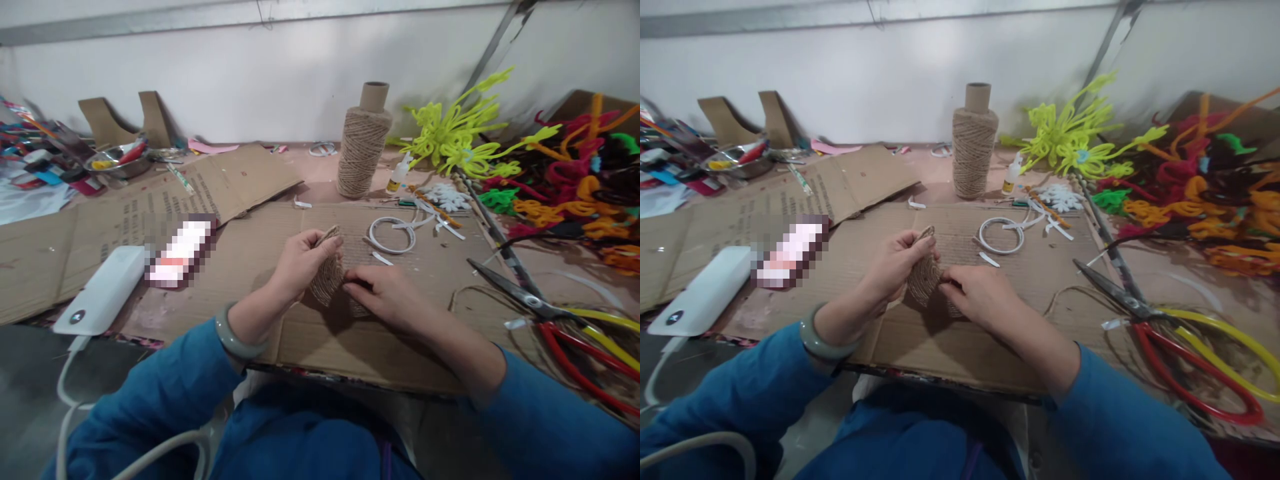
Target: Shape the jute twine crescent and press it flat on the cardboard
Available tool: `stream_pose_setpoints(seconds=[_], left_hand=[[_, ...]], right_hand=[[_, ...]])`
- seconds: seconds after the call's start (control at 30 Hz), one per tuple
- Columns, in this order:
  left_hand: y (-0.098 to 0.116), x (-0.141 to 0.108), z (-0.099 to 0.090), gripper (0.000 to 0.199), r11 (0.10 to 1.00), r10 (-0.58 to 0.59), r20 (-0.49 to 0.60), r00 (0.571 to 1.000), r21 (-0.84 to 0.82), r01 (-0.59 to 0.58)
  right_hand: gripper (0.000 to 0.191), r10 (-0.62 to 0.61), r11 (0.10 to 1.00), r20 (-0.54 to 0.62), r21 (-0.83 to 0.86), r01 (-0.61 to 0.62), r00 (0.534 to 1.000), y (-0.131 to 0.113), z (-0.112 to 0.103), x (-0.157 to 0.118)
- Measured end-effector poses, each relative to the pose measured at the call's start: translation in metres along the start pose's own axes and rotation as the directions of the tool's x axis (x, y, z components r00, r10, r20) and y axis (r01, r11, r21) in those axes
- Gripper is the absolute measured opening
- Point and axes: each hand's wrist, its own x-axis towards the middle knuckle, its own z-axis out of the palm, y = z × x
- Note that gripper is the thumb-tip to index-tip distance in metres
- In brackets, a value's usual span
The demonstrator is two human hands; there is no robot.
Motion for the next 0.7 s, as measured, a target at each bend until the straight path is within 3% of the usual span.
stream_pose_setpoints(seconds=[0.2,0.3,0.4,0.57,0.7], left_hand=[[0.0,0.003,-0.002,0.03,0.986,0.149,-0.009,0.989,0.08,-0.148],[0.001,0.003,-0.003,0.033,0.98,0.145,-0.016,0.989,0.141,-0.141],[0.002,0.004,-0.005,0.037,0.996,0.079,0.02,0.997,0.05,-0.08],[0.001,0.006,-0.006,0.05,0.997,0.027,0.017,0.999,-0.077,-0.026],[-0.004,0.005,-0.005,0.039,0.997,-0.039,0.158,0.987,-0.06,0.049]], right_hand=[[0.023,-0.018,1.0,0.027,-0.007,0.018,0.999,-0.001,0.001,0.001],[0.022,-0.029,1.0,0.031,0.013,0.028,0.999,-0.001,0.003,0.001],[0.021,-0.042,0.998,0.013,0.055,0.041,0.999,0.002,0.002,0.002],[0.02,0.0,0.979,-0.195,0.2,0.04,0.981,0.014,-0.005,0.003],[0.021,0.065,0.965,-0.301,0.263,0.018,0.952,0.021,-0.008,0.005]])
